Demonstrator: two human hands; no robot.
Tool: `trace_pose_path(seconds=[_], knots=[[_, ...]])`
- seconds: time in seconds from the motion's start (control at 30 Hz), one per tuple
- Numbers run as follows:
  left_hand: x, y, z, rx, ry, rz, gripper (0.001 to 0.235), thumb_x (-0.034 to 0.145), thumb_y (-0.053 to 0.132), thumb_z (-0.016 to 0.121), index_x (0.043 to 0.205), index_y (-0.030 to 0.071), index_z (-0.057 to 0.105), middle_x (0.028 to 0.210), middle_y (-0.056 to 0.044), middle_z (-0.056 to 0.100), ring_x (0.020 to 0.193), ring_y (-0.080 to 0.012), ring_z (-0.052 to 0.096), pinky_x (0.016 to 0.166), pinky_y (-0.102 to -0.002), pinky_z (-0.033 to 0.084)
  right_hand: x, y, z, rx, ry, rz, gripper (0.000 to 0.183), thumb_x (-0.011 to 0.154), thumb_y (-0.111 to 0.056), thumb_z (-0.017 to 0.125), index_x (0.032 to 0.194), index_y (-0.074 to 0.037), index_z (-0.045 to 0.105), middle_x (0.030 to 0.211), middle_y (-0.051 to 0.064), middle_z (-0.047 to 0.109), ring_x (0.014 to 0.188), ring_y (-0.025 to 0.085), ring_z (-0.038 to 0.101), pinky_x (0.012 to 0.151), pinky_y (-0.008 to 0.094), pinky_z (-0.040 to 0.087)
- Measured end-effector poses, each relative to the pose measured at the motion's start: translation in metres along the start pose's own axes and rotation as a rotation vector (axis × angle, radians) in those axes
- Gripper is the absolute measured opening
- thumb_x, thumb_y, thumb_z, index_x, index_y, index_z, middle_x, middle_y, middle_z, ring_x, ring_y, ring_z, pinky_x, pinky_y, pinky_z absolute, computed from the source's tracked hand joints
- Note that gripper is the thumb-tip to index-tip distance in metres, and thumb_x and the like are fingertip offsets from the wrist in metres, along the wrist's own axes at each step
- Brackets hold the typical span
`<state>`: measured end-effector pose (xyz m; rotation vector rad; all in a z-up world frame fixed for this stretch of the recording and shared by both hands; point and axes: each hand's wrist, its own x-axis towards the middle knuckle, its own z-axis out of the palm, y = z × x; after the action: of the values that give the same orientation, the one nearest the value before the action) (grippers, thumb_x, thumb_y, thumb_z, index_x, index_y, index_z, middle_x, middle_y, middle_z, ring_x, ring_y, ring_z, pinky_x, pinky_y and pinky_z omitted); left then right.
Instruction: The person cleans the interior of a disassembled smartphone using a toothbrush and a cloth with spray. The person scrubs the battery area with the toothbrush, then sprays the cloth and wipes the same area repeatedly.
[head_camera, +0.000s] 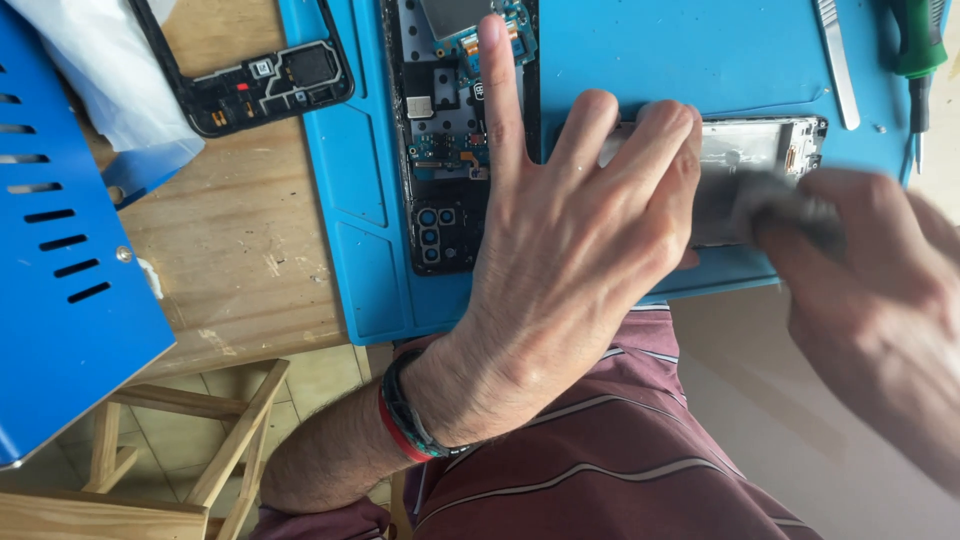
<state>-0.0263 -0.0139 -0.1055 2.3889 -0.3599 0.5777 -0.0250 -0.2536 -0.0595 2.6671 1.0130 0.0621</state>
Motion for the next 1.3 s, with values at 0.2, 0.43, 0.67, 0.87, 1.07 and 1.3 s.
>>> trace_pose_path(seconds=[0.2, 0.43, 0.67, 0.87, 1.07, 1.3], knots=[[-0.001, -0.014, -0.004, 0.011, -0.145, 0.032, 0.112, 0.063, 0.056, 0.116, 0.149, 0.003, 0.066, 0.107, -0.003, 0.067, 0.107, -0.0296, 0.054, 0.131, -0.080, 0.013, 0.038, 0.042, 0.022, 0.502, 0.104, -0.275, 0.022, 0.111, 0.016, 0.067, 0.110, -0.001, 0.081, 0.134, 0.028, 0.065, 0.106, 0.041, 0.071, 0.080, 0.051, 0.055], [0.009, -0.013, -0.015, 0.100, -0.269, -0.002, 0.133, 0.068, 0.060, 0.120, 0.162, 0.007, 0.042, 0.096, 0.006, 0.064, 0.099, -0.0246, 0.057, 0.133, -0.080, 0.019, 0.036, 0.046, 0.021, 0.271, 0.112, -0.234, 0.047, 0.102, 0.023, 0.058, 0.118, -0.014, 0.082, 0.142, 0.015, 0.069, 0.096, 0.031, 0.073, 0.069, 0.044, 0.052], [0.009, -0.009, -0.015, 0.085, -0.215, 0.029, 0.120, 0.065, 0.048, 0.119, 0.155, 0.004, 0.053, 0.094, 0.002, 0.061, 0.098, -0.0280, 0.055, 0.131, -0.079, 0.018, 0.052, 0.030, 0.016, 0.356, 0.128, -0.238, 0.041, 0.103, 0.025, 0.059, 0.114, -0.008, 0.081, 0.138, 0.019, 0.066, 0.089, 0.029, 0.067, 0.064, 0.039, 0.048], [0.006, -0.014, -0.013, 0.027, -0.205, 0.020, 0.120, 0.062, 0.046, 0.122, 0.151, 0.003, 0.054, 0.096, 0.001, 0.060, 0.098, -0.0269, 0.053, 0.130, -0.082, 0.016, 0.023, 0.059, 0.037, 0.486, 0.062, -0.153, 0.039, 0.107, 0.035, 0.055, 0.115, 0.006, 0.080, 0.136, 0.030, 0.057, 0.105, 0.043, 0.060, 0.082, 0.048, 0.045], [0.009, -0.012, -0.015, 0.045, -0.218, 0.044, 0.123, 0.060, 0.054, 0.118, 0.152, 0.003, 0.053, 0.100, -0.002, 0.064, 0.102, -0.0296, 0.055, 0.130, -0.082, 0.015, 0.056, 0.028, 0.008, 0.263, 0.133, -0.259, 0.046, 0.100, 0.017, 0.062, 0.121, -0.018, 0.083, 0.137, 0.011, 0.072, 0.084, 0.028, 0.072, 0.061, 0.040, 0.052], [0.005, -0.014, -0.015, 0.043, -0.227, 0.034, 0.119, 0.063, 0.048, 0.118, 0.152, 0.005, 0.053, 0.107, 0.002, 0.066, 0.104, -0.0271, 0.055, 0.129, -0.083, 0.014, 0.029, 0.046, 0.045, 0.519, 0.149, -0.156, 0.037, 0.109, 0.035, 0.058, 0.117, 0.008, 0.082, 0.137, 0.035, 0.055, 0.107, 0.048, 0.064, 0.084, 0.051, 0.050]])
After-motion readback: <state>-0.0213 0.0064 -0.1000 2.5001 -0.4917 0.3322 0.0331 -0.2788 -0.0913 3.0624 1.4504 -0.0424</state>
